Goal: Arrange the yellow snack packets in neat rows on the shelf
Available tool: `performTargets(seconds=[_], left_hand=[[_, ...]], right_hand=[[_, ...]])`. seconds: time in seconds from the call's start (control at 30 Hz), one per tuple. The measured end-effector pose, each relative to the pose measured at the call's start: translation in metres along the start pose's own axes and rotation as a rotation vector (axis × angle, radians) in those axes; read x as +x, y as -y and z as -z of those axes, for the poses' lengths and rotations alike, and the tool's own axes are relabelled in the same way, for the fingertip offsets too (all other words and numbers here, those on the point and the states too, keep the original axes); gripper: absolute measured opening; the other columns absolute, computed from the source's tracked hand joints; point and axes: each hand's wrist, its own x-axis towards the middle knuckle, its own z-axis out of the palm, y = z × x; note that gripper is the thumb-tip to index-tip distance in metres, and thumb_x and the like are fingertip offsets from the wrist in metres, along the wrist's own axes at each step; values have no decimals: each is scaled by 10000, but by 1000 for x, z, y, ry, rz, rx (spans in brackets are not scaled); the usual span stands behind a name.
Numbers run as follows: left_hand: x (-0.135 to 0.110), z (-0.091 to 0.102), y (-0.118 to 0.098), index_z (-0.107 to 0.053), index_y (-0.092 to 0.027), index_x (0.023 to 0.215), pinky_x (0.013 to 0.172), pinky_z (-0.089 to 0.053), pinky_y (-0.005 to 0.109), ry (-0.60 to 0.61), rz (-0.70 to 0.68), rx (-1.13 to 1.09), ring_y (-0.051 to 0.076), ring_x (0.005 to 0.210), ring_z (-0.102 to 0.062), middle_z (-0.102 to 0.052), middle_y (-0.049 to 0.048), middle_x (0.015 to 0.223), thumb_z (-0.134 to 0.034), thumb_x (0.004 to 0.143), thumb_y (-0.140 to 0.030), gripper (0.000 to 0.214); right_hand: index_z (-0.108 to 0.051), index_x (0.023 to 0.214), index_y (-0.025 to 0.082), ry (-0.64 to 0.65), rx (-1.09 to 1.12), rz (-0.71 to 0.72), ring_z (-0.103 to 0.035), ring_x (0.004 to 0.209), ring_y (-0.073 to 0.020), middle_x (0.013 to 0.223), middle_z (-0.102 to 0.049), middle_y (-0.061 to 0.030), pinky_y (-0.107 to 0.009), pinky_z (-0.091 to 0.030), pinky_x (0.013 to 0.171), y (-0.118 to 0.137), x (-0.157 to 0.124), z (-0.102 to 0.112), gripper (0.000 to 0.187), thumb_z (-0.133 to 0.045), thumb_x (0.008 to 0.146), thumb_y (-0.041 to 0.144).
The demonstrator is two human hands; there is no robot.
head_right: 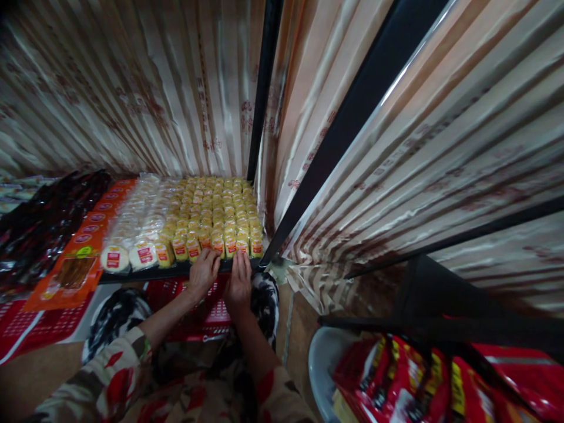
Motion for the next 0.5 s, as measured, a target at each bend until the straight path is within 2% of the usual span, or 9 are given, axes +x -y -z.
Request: performTargets(seconds=[0.3, 0.5], left_hand=[[-4, -1, 0, -554, -185, 1027, 794, -455, 239, -14, -21, 36, 156, 904, -553, -558, 61, 992, -361, 903, -209, 231], [-7, 0, 0, -555, -177, 1049, 784, -462, 254, -17, -32, 32, 169, 911, -553, -563, 69, 994, -347, 905, -200, 254]], right_hand=[[-247, 1404, 114, 5, 42, -59, -241, 1348, -236, 1427, -333, -166, -515, -338, 1040, 3, 4, 5, 534, -270, 871, 121], [-271, 1390, 106, 41, 30, -95, -236, 1331, -242, 1419, -325, -165, -512, -315, 1043, 6, 7, 8, 565, -290, 826, 88]])
